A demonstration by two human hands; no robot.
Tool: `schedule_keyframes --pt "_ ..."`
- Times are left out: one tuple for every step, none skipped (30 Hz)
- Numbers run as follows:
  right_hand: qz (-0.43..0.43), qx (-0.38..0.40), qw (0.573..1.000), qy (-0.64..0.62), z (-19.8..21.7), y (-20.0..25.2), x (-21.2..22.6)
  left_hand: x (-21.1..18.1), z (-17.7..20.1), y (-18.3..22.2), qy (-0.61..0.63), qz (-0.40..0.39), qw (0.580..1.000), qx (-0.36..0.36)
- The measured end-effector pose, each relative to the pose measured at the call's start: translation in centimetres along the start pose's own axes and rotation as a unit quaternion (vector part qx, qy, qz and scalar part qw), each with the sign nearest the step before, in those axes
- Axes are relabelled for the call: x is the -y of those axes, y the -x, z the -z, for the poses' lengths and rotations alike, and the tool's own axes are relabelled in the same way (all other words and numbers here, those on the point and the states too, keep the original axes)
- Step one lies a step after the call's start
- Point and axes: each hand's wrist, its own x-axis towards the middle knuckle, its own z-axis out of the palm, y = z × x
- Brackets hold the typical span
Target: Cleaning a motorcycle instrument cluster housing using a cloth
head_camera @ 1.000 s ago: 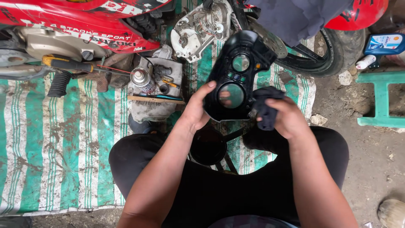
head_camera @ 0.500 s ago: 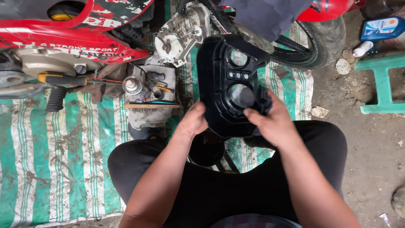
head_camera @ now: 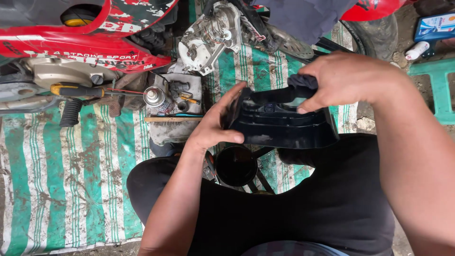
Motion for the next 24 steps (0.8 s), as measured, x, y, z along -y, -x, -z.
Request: schedule_keyframes --pt "-0.001 0.000 1.000 -0.001 0.3 -0.1 0.3 0.7 0.1 0.1 0.001 0.001 1.000 0.001" --pt "-0.006 0.003 1.000 0.001 0.5 -0.2 0.7 1.3 0.3 0.2 0.026 0.017 0.999 -0.017" --pt "-0.010 0.006 1.000 0.005 0.8 -0.3 1.1 2.0 0.4 0.3 0.053 0.032 0.997 -0.036" --pt "-0.011 0.007 1.000 0.006 0.6 -0.4 -0.2 2.4 0.4 0.3 0.054 0.032 0.997 -0.037" --pt "0.002 -0.059 0.994 -0.096 0.3 -0.6 -1.4 2.6 0.5 0.4 0.073 0.008 0.996 -0.056" --pt "0.012 -0.124 0.972 -0.199 0.1 -0.9 -2.5 2.8 0.7 0.4 0.092 -0.016 0.993 -0.074" --pt "0.015 -0.123 0.972 -0.198 -1.4 0.5 -3.4 2.9 0.6 0.4 0.090 -0.017 0.993 -0.077" --pt "0.104 -0.259 0.909 -0.309 -2.8 1.9 -4.2 3.0 0.6 0.4 0.099 -0.049 0.990 -0.082" --pt "0.185 -0.383 0.807 -0.410 -4.1 3.3 -5.2 3.1 0.5 0.2 0.109 -0.082 0.987 -0.088" --pt "0.187 -0.381 0.808 -0.409 -5.4 5.7 -3.2 3.9 0.7 0.3 0.108 -0.084 0.986 -0.090" --pt "0.166 -0.389 0.801 -0.425 -6.8 8.1 -1.3 4.8 0.8 0.2 0.127 -0.103 0.982 -0.096" --pt "0.145 -0.395 0.793 -0.440 -8.2 10.5 0.6 5.7 1.0 0.2 0.145 -0.123 0.977 -0.101" --pt "0.146 -0.395 0.793 -0.440 -9.2 10.1 2.8 5.5 0.7 0.0 0.145 -0.123 0.976 -0.102" --pt "0.131 -0.420 0.835 -0.331 -10.2 9.8 5.1 5.4 0.4 -0.2 0.149 -0.131 0.975 -0.104" --pt "0.114 -0.437 0.865 -0.218 -11.3 9.6 7.3 5.2 0.1 -0.2 0.152 -0.136 0.973 -0.106" --pt "0.114 -0.436 0.865 -0.220 -12.4 6.9 8.6 4.9 0.0 -0.3 0.151 -0.135 0.973 -0.106" --pt "0.137 -0.411 0.895 -0.112 -13.5 4.5 9.8 4.7 -0.3 -0.2 0.139 -0.143 0.974 -0.106" --pt "0.159 -0.379 0.912 -0.002 -14.7 2.1 11.0 4.5 -0.6 -0.2 0.127 -0.151 0.975 -0.105" --pt "0.155 -0.380 0.912 -0.003 -16.0 0.8 11.5 4.8 -0.4 -0.1 0.127 -0.150 0.975 -0.102" --pt "0.172 -0.386 0.906 0.014 -17.2 -0.6 11.9 5.1 -0.1 0.0 0.094 -0.159 0.976 -0.113" --pt "0.190 -0.389 0.901 0.033 -18.3 -2.1 12.3 5.4 0.1 0.0 0.062 -0.168 0.975 -0.128" --pt "0.189 -0.389 0.901 0.034 -17.7 -2.2 12.4 6.0 0.7 -0.8 0.063 -0.169 0.975 -0.126" --pt "0.156 -0.354 0.920 0.067 -17.3 -2.3 12.6 6.6 1.2 -1.2 0.074 -0.203 0.968 -0.129" --pt "0.122 -0.318 0.935 0.100 -17.0 -2.4 12.8 7.2 1.8 -1.5 0.085 -0.237 0.959 -0.132"
